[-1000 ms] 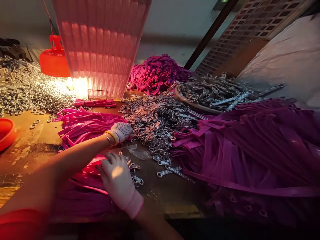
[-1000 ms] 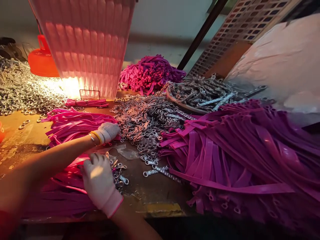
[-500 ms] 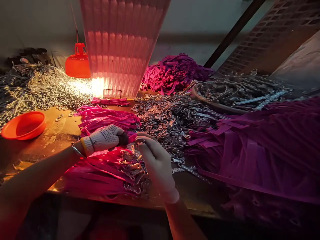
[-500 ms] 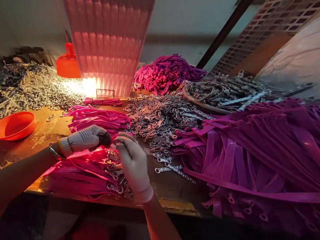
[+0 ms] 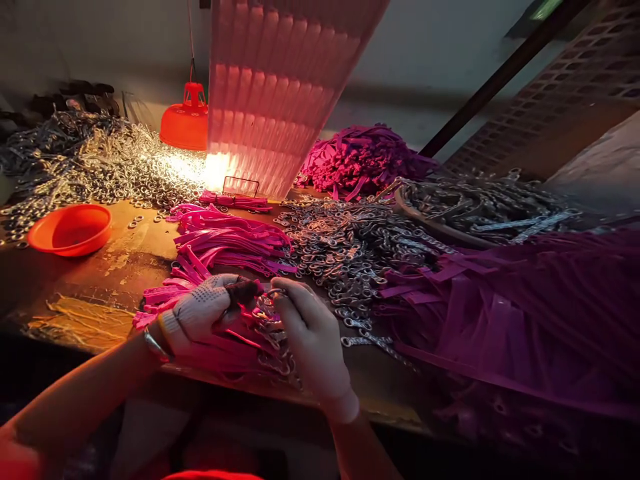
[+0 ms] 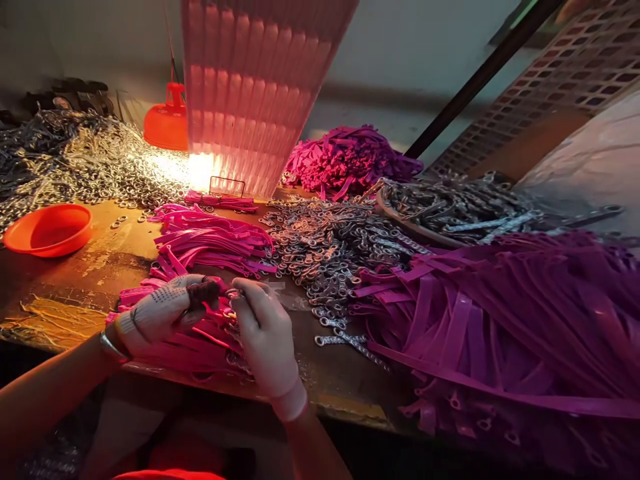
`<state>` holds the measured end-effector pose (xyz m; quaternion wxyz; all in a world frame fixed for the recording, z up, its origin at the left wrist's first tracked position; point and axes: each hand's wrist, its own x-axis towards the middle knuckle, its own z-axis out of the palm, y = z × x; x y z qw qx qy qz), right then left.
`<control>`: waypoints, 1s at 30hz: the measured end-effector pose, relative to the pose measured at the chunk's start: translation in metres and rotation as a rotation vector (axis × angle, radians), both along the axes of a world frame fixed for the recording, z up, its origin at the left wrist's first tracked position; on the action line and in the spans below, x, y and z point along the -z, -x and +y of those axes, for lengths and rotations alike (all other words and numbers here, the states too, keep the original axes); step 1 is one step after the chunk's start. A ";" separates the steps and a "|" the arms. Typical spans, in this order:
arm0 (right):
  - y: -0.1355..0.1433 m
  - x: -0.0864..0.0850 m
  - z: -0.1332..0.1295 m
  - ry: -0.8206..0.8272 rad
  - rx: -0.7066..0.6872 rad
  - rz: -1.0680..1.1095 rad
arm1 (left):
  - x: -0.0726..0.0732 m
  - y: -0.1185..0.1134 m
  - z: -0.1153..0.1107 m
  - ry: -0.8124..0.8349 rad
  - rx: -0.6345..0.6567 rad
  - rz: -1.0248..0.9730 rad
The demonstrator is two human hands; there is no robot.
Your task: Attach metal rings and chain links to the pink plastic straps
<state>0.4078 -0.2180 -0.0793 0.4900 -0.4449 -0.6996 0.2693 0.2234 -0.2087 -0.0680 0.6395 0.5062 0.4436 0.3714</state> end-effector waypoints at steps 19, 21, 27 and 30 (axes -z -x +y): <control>0.024 -0.017 -0.007 -0.201 -0.054 -1.216 | 0.050 0.013 -0.016 -0.036 -0.126 0.091; 0.023 -0.019 -0.003 -0.118 -0.100 -1.163 | 0.053 0.012 -0.016 -0.046 -0.142 0.105; 0.019 -0.009 0.004 -0.068 -0.115 -1.093 | 0.039 0.011 -0.011 -0.094 -0.127 0.183; 0.018 0.000 0.006 -0.181 -0.057 -1.121 | 0.032 0.010 -0.010 -0.302 -0.054 0.473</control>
